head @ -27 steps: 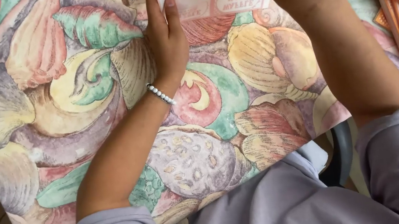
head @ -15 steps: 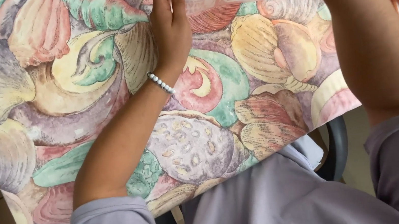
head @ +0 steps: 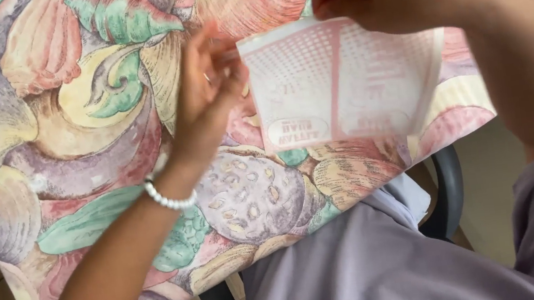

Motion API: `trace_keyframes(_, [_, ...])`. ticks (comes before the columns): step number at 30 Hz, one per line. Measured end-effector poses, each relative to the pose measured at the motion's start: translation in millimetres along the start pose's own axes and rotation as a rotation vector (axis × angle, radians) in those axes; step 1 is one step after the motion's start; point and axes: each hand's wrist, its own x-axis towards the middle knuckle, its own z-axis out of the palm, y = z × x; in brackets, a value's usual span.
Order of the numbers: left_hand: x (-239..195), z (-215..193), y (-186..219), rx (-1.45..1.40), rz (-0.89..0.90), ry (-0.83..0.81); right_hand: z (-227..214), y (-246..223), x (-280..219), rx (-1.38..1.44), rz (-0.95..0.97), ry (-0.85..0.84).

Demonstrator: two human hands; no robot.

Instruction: Folding paper sheets into bags or envelopes on a table

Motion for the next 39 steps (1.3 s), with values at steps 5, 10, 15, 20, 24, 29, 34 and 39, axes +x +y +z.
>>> trace_keyframes(5, [59.8,-25.4,2.2,0.607,0.376,-0.112,59.9,32.5,41.1,0.175,0.051,-0.096])
trace_keyframes(10, [101.7,-26.8,-18.7,0.921,0.287,-0.210,104.9,62.5,50.0,0.158,0.013,0.026])
trace_keyframes(15, [124.2,-31.0,-31.8,0.986,0.229,-0.249,113.0,68.3,51.4,0.143,-0.025,0.061])
trace_keyframes(20, [133.5,-37.9,-40.4,0.993,0.219,-0.317,117.5,68.4,50.2,0.147,-0.060,0.093])
trace_keyframes(24, [133.1,-42.1,-49.8,1.011,0.271,-0.325,126.3,74.6,46.2,0.162,-0.073,0.104])
trace_keyframes(29, [128.1,-41.4,-51.4,1.088,0.303,-0.327,131.5,73.9,38.8,0.135,-0.057,0.119])
trace_keyframes(34, [125.9,-39.8,-46.7,1.113,0.313,-0.326,131.0,67.9,35.4,0.005,-0.120,0.245])
trace_keyframes(39, [122.9,-42.5,-51.8,1.137,0.391,-0.316,127.8,72.7,30.2,0.014,-0.142,0.239])
